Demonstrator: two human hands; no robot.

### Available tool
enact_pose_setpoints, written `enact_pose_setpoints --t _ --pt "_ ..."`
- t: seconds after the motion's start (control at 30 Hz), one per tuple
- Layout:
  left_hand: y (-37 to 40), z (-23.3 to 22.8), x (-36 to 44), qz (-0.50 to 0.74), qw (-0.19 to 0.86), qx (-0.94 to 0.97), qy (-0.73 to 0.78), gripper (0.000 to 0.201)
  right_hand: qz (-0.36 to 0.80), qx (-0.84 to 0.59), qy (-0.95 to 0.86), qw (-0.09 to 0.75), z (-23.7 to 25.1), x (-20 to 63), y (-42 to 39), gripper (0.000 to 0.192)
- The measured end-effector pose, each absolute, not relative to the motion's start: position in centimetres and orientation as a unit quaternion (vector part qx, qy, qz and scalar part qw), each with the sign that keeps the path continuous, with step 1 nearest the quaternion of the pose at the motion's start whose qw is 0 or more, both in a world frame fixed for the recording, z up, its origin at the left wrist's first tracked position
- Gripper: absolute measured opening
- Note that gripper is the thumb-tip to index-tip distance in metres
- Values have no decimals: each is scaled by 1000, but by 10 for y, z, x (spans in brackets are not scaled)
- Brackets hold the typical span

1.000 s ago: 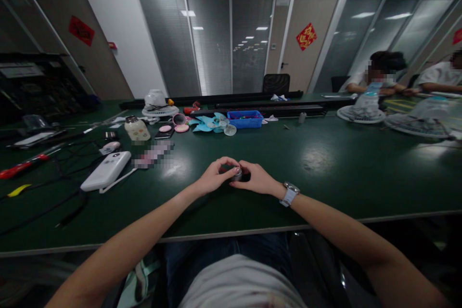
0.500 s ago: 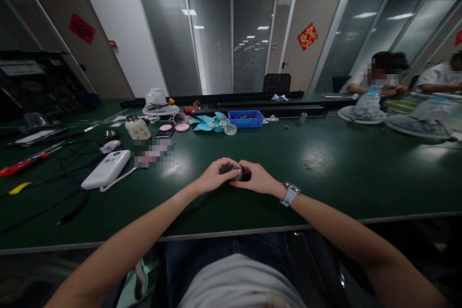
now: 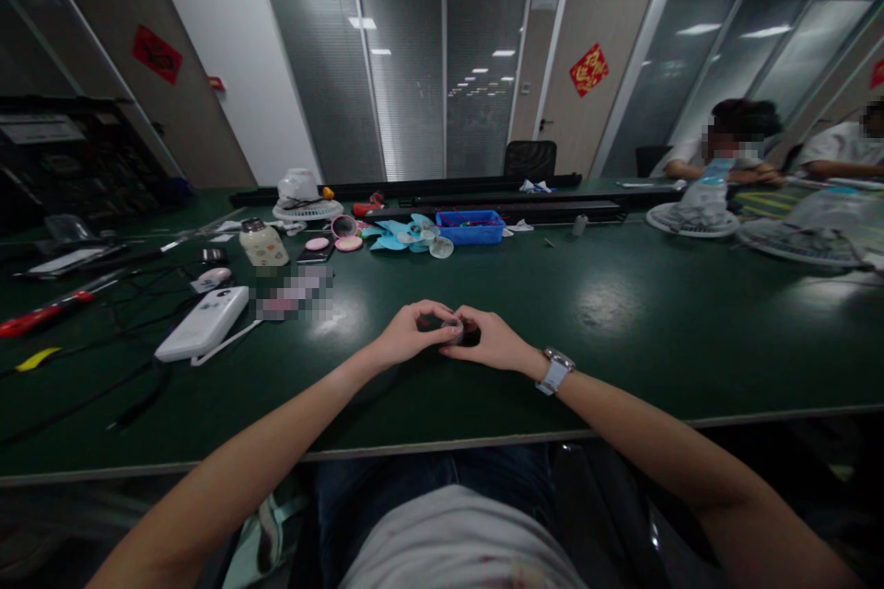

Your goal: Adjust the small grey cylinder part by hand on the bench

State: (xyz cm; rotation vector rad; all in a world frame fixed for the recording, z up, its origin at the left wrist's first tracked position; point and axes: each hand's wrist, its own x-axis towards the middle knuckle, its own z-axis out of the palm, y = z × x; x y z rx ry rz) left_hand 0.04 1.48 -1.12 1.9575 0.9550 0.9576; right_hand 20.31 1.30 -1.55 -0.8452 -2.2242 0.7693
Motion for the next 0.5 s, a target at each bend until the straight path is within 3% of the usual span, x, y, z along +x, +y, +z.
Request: enact_pose_setpoints --t 0.5 --pt "13 -8 0 351 370 779 365 22 292 -324 -843 315 -17 203 14 32"
